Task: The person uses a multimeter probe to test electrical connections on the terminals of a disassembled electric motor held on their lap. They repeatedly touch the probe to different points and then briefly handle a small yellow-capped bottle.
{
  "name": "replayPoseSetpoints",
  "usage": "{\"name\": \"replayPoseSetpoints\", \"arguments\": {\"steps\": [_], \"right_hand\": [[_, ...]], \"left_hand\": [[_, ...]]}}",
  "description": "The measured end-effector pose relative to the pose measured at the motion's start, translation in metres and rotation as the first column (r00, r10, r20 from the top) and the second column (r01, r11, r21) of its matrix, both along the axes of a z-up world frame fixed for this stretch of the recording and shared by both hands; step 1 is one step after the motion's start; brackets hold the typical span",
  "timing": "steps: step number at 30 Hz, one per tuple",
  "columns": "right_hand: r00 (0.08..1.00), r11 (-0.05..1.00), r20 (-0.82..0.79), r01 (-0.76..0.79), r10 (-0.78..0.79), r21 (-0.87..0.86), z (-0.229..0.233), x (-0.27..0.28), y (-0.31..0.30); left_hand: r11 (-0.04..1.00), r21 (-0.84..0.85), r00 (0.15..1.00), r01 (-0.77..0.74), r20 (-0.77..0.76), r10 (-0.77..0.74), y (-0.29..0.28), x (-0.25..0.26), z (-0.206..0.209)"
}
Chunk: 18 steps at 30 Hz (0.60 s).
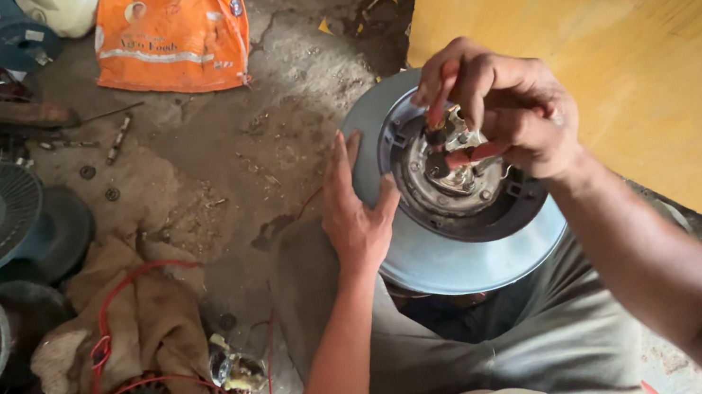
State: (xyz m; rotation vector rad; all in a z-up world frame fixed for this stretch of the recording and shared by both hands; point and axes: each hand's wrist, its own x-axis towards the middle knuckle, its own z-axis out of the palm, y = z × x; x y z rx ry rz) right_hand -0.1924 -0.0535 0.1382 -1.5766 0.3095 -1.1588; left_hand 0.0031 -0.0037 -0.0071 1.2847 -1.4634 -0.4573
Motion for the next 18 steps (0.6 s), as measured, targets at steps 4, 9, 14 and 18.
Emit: {"name": "replayPoseSetpoints", "arguments": {"steps": [4,9,14,18], "right_hand": [[0.971,0.972,-0.043,-0.235,0.235,0.022,0.004,-0.011,-0.013],[0.918,0.925,-0.123,-0.365,0.377,0.110,0.006,-0.019,-0.028],[0.917,0.919,-0.084,-0.383,0.390,0.092,0.004,-0.017,-0.041],[0.926,0.924,-0.050,-0.369,0.375,0.100,0.002,-0.019,-0.040]], "left_hand": [[1.000,0.000,1.000,0.006,0.006,-0.006,0.000,0.001,0.002],[1.000,-0.012,1.000,0.018,0.009,-0.017,0.000,0.001,0.004],[1.000,0.028,1.000,-0.004,0.006,0.004,0.001,0.000,0.007],[0.998,0.063,1.000,-0.010,-0.024,0.011,0.001,-0.002,0.009]]}}
